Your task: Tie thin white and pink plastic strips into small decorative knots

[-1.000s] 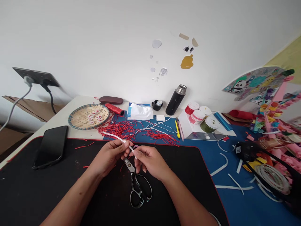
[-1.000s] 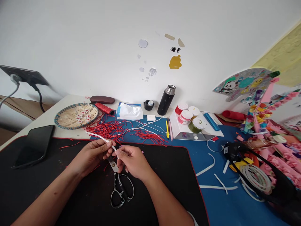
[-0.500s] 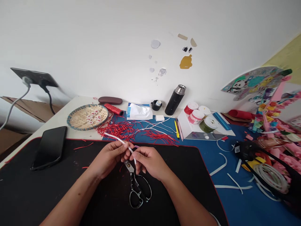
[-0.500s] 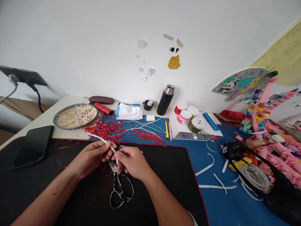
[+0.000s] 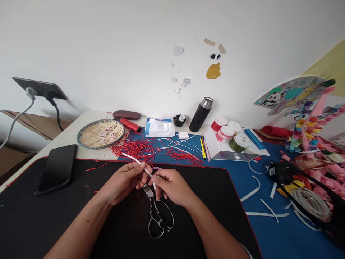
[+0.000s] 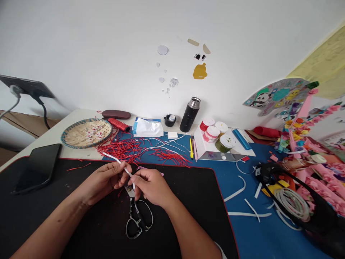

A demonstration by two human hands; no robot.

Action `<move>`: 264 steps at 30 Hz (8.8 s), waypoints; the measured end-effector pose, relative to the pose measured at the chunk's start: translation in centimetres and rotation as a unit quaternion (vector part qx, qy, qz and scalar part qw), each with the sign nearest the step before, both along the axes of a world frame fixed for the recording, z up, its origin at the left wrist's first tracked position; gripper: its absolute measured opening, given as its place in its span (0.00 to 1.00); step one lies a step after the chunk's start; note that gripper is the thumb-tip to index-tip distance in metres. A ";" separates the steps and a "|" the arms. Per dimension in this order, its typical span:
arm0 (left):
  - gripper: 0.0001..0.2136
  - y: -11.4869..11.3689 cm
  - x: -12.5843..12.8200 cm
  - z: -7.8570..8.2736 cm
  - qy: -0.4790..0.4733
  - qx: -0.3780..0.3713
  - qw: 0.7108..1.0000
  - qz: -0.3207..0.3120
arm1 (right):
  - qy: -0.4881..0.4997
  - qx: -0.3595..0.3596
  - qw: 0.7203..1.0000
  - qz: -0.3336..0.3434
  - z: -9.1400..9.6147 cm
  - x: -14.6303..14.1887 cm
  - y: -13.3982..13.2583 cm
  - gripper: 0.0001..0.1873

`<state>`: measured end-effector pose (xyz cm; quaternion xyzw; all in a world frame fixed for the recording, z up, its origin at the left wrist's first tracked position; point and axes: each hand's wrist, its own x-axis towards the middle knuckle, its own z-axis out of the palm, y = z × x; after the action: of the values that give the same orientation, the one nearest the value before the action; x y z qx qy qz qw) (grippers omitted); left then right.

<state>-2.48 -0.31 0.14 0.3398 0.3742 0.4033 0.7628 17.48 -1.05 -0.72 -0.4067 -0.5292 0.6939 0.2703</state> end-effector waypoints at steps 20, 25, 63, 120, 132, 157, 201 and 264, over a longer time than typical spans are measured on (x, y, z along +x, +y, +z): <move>0.19 0.1 -0.2 -0.3 0.028 0.007 0.999 0.023 | -0.015 0.058 0.998 -0.016 0.0 -0.2 -0.3 0.20; 0.19 0.1 -0.2 -0.5 0.036 0.012 0.999 0.019 | -0.017 0.055 0.998 -0.018 -0.2 -0.2 -0.3 0.19; 0.15 -0.7 -0.4 0.3 -0.046 0.010 0.999 0.006 | 0.156 -0.117 0.981 0.009 0.6 -0.1 -0.4 0.24; 0.15 -0.2 0.6 -0.1 0.026 0.060 0.986 0.152 | 0.038 0.016 0.999 0.012 -0.1 -0.7 -0.7 0.27; 0.14 -0.2 0.7 -0.1 0.022 0.088 0.981 0.173 | 0.022 0.034 0.999 -0.005 0.0 -0.7 -0.7 0.29; 0.16 -0.2 2.2 -0.6 -0.015 0.036 0.979 0.198 | -0.046 0.122 0.989 -0.066 -0.6 -1.0 -1.1 0.20; 0.17 -0.4 1.0 -0.7 -0.001 -0.104 0.994 -0.042 | 0.029 0.155 0.978 -0.136 0.5 -0.1 -0.7 0.11; 0.09 -1.3 0.8 0.1 0.392 0.479 0.780 0.089 | 0.130 -0.060 0.984 -0.106 0.0 -0.2 0.2 0.22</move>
<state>-1.71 -1.58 0.22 0.7554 0.4281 0.4286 0.2498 17.23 -0.84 -0.76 -0.3823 -0.4011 0.7388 0.3836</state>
